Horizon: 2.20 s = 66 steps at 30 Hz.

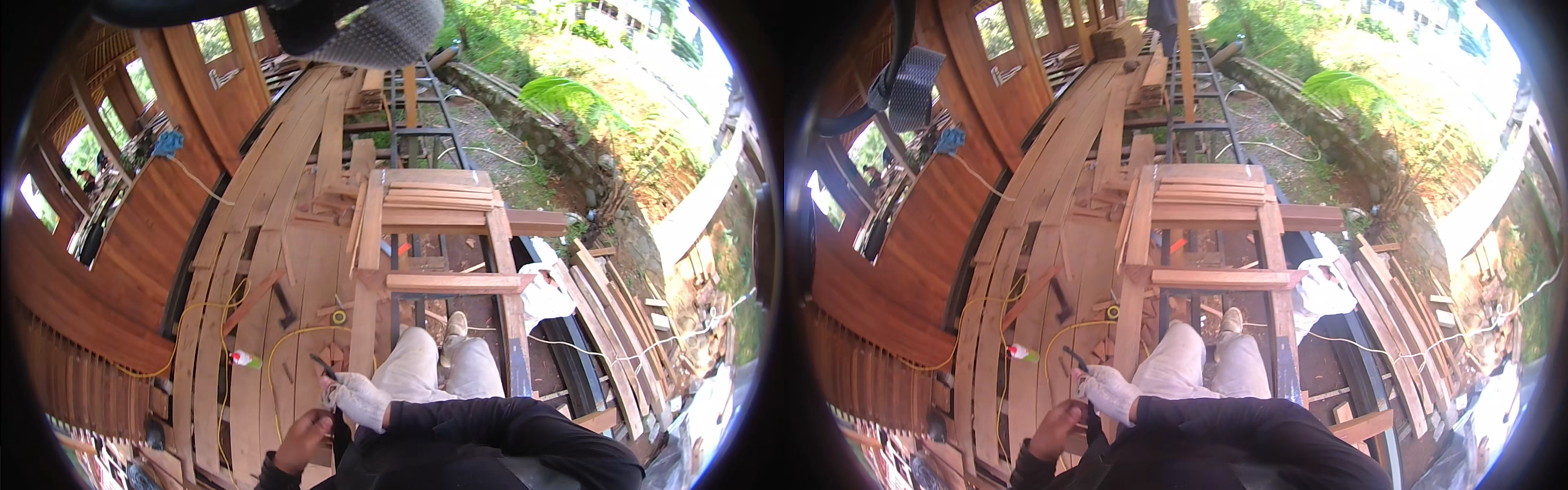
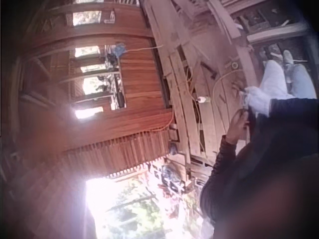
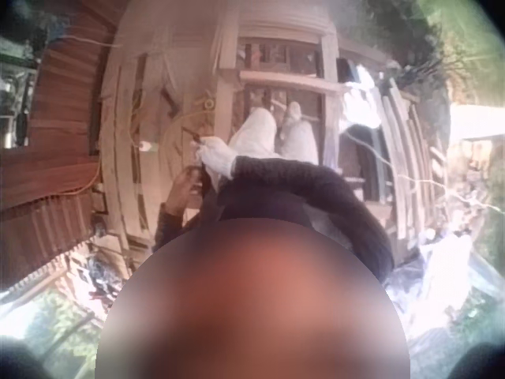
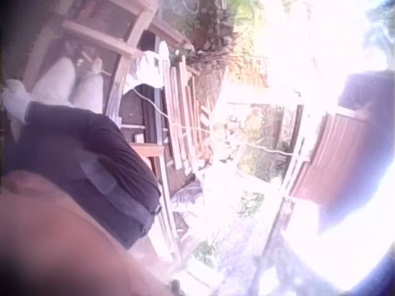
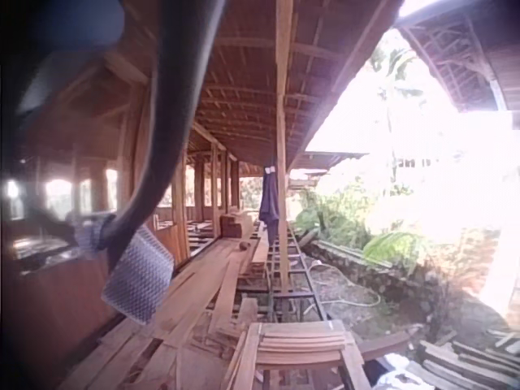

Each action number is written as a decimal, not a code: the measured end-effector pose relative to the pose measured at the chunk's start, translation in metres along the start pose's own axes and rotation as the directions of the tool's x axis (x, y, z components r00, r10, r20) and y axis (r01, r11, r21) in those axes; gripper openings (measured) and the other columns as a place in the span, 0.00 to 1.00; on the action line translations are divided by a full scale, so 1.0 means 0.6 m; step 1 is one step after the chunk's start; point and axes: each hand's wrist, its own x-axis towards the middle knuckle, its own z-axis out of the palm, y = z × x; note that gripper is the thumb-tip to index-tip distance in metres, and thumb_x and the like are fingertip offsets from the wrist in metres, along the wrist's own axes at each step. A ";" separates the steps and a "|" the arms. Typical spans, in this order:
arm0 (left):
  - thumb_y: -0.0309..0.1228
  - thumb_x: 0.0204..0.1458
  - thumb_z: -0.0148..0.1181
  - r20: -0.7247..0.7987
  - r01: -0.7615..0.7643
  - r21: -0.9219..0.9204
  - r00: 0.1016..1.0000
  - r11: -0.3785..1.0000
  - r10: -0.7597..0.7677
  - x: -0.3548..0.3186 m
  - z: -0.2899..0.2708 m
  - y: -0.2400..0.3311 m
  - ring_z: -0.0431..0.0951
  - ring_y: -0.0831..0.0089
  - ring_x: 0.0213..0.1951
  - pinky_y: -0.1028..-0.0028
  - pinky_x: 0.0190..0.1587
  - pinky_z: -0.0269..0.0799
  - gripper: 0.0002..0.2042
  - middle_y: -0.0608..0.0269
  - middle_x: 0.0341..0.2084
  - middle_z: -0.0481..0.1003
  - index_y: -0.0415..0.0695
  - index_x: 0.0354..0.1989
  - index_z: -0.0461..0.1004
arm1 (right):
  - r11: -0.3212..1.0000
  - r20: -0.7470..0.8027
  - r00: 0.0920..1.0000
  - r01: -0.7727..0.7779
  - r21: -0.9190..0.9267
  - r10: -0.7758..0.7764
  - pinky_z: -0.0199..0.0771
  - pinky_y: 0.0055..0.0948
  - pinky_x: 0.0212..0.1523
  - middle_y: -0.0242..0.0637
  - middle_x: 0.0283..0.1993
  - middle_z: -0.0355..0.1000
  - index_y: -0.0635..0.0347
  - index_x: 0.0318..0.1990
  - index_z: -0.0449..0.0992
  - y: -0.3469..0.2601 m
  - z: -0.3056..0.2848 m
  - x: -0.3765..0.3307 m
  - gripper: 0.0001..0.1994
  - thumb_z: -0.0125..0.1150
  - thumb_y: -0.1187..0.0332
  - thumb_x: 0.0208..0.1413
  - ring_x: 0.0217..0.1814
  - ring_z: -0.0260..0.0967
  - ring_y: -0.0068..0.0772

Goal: The person assembles a wooden frame by placing planks onto a metal structure and securing them with a hammer. The person repeatedly positions planks and hammers them into place.

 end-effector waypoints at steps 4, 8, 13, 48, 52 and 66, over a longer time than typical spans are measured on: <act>0.35 0.72 0.50 -0.011 -0.164 0.240 0.985 0.957 0.172 0.025 0.049 0.021 0.84 0.61 0.43 0.62 0.48 0.81 0.15 0.49 0.44 0.81 0.34 0.48 0.74 | 0.942 -0.007 0.987 0.152 -0.299 -0.161 0.66 0.25 0.33 0.26 0.31 0.71 0.63 0.41 0.77 0.003 -0.007 0.036 0.14 0.54 0.62 0.74 0.31 0.64 0.17; 0.34 0.70 0.50 -0.030 -0.385 0.570 0.873 0.726 0.487 0.023 0.043 0.012 0.83 0.53 0.38 0.60 0.43 0.80 0.16 0.45 0.39 0.81 0.33 0.51 0.78 | 0.913 0.017 0.976 0.208 -0.351 -0.216 0.70 0.32 0.35 0.35 0.29 0.74 0.66 0.38 0.77 -0.068 0.033 -0.005 0.17 0.52 0.61 0.74 0.30 0.69 0.26; 0.37 0.69 0.52 -0.108 -0.030 0.437 0.990 0.899 0.085 -0.028 0.063 0.063 0.81 0.53 0.42 0.60 0.46 0.76 0.14 0.40 0.42 0.80 0.36 0.42 0.74 | 0.824 0.029 0.973 0.210 -0.526 -0.229 0.75 0.37 0.42 0.47 0.34 0.79 0.70 0.44 0.80 -0.131 0.062 -0.026 0.17 0.55 0.61 0.71 0.35 0.76 0.41; 0.28 0.65 0.58 0.471 -0.437 0.447 0.857 0.781 0.210 0.222 0.116 0.079 0.76 0.76 0.35 0.71 0.39 0.75 0.05 0.65 0.32 0.76 0.39 0.39 0.74 | 0.796 -0.383 0.920 -0.168 -0.581 -0.086 0.77 0.40 0.43 0.40 0.35 0.83 0.56 0.36 0.87 0.025 -0.272 -0.208 0.17 0.63 0.51 0.63 0.40 0.82 0.39; 0.24 0.64 0.59 0.655 -0.498 0.298 0.727 0.814 0.205 0.221 0.209 0.140 0.77 0.74 0.36 0.72 0.42 0.76 0.05 0.64 0.35 0.76 0.38 0.45 0.76 | 0.693 -0.397 0.894 -0.151 -0.704 -0.209 0.77 0.44 0.48 0.48 0.40 0.84 0.59 0.38 0.87 0.093 -0.305 -0.140 0.17 0.62 0.53 0.63 0.46 0.81 0.47; 0.36 0.64 0.57 0.937 -0.677 -0.299 -0.340 0.672 0.074 0.069 0.451 0.326 0.75 0.47 0.62 0.58 0.66 0.68 0.29 0.38 0.61 0.72 0.30 0.70 0.66 | 0.696 -0.355 0.932 -0.205 -0.688 -0.076 0.77 0.44 0.53 0.50 0.45 0.84 0.59 0.51 0.85 0.078 -0.319 -0.137 0.24 0.60 0.48 0.62 0.53 0.81 0.48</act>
